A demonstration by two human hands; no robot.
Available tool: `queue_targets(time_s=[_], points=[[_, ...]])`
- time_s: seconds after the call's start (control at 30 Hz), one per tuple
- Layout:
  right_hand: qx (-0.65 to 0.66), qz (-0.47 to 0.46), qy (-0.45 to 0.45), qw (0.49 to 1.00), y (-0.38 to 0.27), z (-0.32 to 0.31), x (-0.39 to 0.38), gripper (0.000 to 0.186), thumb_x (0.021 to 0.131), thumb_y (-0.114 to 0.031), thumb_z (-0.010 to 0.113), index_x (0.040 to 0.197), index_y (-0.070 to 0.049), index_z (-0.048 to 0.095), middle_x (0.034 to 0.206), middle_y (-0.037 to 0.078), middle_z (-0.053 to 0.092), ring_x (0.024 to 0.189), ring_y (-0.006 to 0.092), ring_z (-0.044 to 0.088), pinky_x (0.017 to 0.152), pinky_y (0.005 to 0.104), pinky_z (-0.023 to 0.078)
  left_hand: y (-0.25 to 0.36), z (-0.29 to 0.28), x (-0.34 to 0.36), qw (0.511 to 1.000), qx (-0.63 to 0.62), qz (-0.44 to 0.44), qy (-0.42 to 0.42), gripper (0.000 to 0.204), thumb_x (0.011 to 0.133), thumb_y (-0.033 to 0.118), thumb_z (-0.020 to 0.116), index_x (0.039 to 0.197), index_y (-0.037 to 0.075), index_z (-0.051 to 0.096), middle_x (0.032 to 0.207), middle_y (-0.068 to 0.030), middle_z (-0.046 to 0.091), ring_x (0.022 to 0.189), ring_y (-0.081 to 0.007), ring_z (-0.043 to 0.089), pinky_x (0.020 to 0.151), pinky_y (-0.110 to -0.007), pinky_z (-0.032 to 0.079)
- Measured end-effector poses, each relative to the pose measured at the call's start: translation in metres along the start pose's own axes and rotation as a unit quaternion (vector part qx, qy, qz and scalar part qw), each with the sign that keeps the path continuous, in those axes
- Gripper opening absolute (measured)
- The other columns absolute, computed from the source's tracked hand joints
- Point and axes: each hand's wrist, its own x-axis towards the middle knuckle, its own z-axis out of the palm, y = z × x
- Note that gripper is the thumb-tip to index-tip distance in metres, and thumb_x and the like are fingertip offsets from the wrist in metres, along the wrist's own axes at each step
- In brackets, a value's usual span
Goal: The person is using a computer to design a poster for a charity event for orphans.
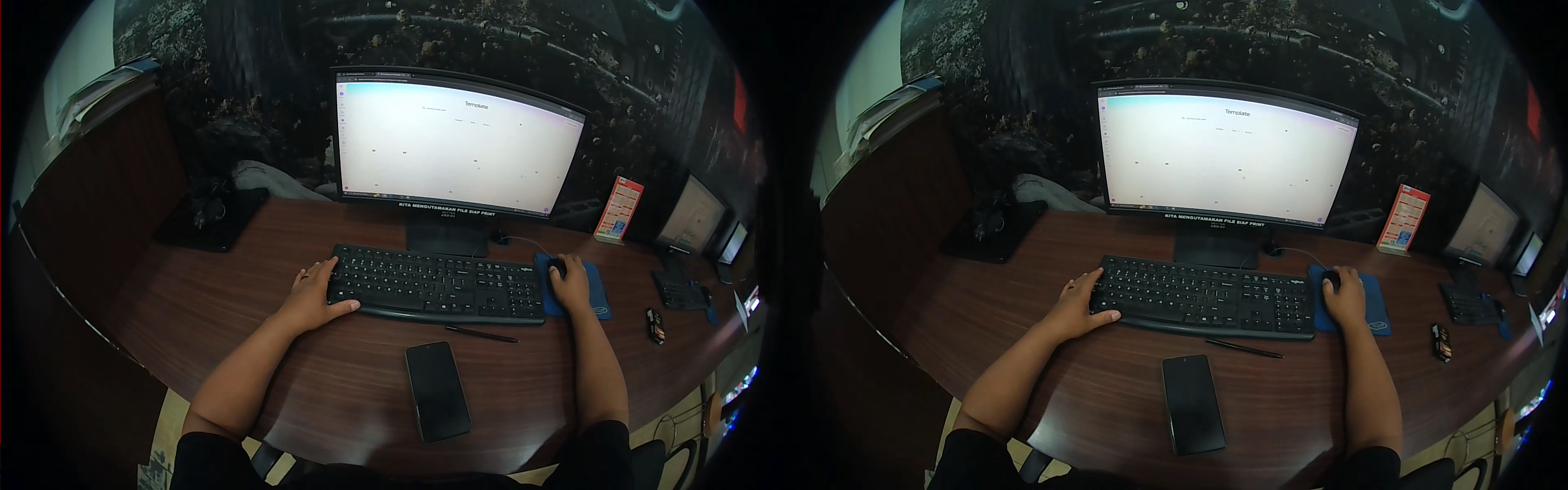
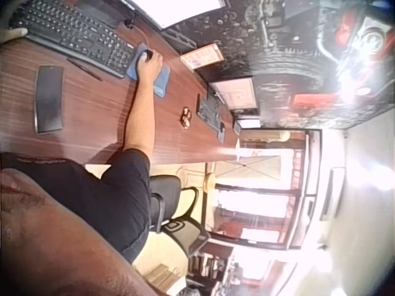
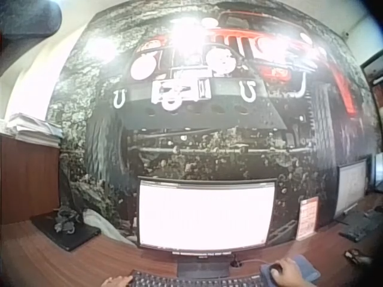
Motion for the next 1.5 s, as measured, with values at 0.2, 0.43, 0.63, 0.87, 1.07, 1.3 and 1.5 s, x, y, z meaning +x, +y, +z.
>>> queue_targets(time_s=[0.2, 0.43, 0.63, 0.87, 1.07, 1.3, 1.5], points=[[-0.003, -0.003, 0.004, 1.0, 0.003, 0.0011, 0.0004, 0.043, 0.088, -0.023, 0.069, 0.126, -0.002, 0.066, 0.125, 0.019, 0.063, 0.116, 0.0413, 0.061, 0.101, 0.0485, 0.047, -0.0017, 0.0017, 0.0006, 1.0, 0.005, 0.007, 0.001, 0.104, 0.083, 0.053, 0.081, 0.157, -0.001, 0.031, 0.157, -0.0291, 0.039, 0.152, -0.0423, 0.03, 0.125, -0.054, 0.018], [0.008, 0.026, 0.01, 1.0, -0.0026, -0.0007, -0.0003, 0.044, 0.088, -0.022, 0.07, 0.126, -0.003, 0.059, 0.124, 0.02, 0.063, 0.115, 0.0416, 0.061, 0.099, 0.0493, 0.048, -0.0035, 0.0026, 0.0011, 1.0, 0.007, 0.011, 0.004, 0.105, 0.083, 0.054, 0.08, 0.157, -0.001, 0.031, 0.157, -0.0294, 0.039, 0.151, -0.0429, 0.031, 0.125, -0.055, 0.018], [0.004, 0.026, 0.0, 1.0, -0.0029, -0.0008, 0.0, 0.038, 0.088, -0.022, 0.071, 0.118, -0.004, 0.059, 0.119, 0.02, 0.063, 0.113, 0.0418, 0.061, 0.096, 0.05, 0.048, -0.0029, 0.0014, 0.0012, 1.0, 0.011, 0.007, -0.002, 0.107, 0.083, 0.06, 0.077, 0.157, -0.001, 0.03, 0.157, -0.0293, 0.039, 0.152, -0.0417, 0.03, 0.126, -0.054, 0.017], [0.0, 0.009, 0.001, 1.0, 0.0015, 0.0004, -0.0007, 0.038, 0.088, -0.023, 0.07, 0.12, -0.003, 0.063, 0.121, 0.02, 0.063, 0.114, 0.0419, 0.061, 0.098, 0.0496, 0.048, -0.0022, 0.0028, 0.0012, 1.0, 0.009, 0.012, 0.006, 0.104, 0.083, 0.053, 0.081, 0.156, -0.001, 0.032, 0.156, -0.0287, 0.041, 0.151, -0.0428, 0.032, 0.125, -0.054, 0.019], [-0.007, 0.005, -0.007, 1.0, -0.0016, -0.0002, 0.0005, 0.041, 0.089, -0.023, 0.069, 0.124, -0.003, 0.066, 0.124, 0.019, 0.063, 0.116, 0.041, 0.061, 0.1, 0.0487, 0.048, -0.005, 0.003, 0.0003, 1.0, 0.007, 0.011, 0.007, 0.104, 0.083, 0.053, 0.081, 0.156, -0.001, 0.032, 0.156, -0.0286, 0.041, 0.151, -0.0426, 0.032, 0.125, -0.054, 0.019], [-0.008, 0.012, -0.006, 1.0, -0.0021, -0.0014, -0.0006, 0.043, 0.089, -0.024, 0.069, 0.127, -0.002, 0.067, 0.126, 0.018, 0.063, 0.118, 0.0396, 0.061, 0.103, 0.0471, 0.047, -0.0033, 0.0028, 0.0006, 1.0, 0.004, 0.015, 0.007, 0.104, 0.083, 0.054, 0.08, 0.157, -0.001, 0.031, 0.157, -0.0286, 0.04, 0.151, -0.0426, 0.031, 0.125, -0.054, 0.018], [0.0, 0.009, -0.008, 1.0, -0.0046, -0.0032, -0.0003, 0.043, 0.089, -0.023, 0.069, 0.126, -0.002, 0.067, 0.126, 0.018, 0.063, 0.118, 0.0396, 0.061, 0.102, 0.0471, 0.047, -0.002, 0.0013, 0.0002, 1.0, 0.002, 0.007, 0.0, 0.104, 0.083, 0.054, 0.08, 0.157, 0.0, 0.031, 0.158, -0.0292, 0.039, 0.152, -0.0432, 0.03, 0.126, -0.054, 0.017]])
